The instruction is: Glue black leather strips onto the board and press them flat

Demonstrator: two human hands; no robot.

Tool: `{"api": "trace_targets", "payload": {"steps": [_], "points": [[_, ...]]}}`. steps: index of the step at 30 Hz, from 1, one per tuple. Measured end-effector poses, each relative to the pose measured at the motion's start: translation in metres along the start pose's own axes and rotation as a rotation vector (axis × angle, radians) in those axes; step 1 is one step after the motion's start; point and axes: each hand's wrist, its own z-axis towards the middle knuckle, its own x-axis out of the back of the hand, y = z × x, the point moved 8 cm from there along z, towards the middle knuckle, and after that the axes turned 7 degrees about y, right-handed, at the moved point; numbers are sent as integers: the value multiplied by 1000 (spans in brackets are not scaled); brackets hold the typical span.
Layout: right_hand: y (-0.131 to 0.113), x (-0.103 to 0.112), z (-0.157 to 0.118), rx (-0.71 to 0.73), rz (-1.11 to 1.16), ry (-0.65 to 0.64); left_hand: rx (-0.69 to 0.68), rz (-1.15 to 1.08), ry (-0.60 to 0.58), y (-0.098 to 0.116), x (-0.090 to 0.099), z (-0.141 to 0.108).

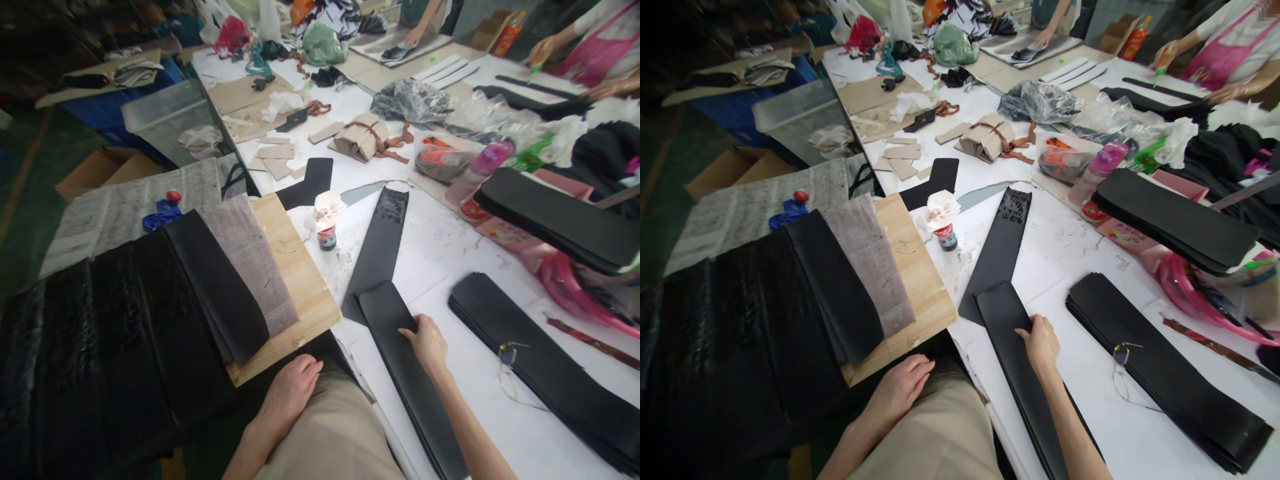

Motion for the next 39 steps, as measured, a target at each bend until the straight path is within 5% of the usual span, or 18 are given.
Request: {"api": "trace_targets", "payload": {"steps": [14, 25, 39], "points": [[-15, 14, -8, -3, -99, -8, 24, 44, -105, 2, -11, 6], [-14, 8, 16, 97, -113, -198, -49, 59, -192, 10, -29, 2], [-24, 13, -4, 88, -86, -176, -56, 100, -267, 19, -34, -1]]}}
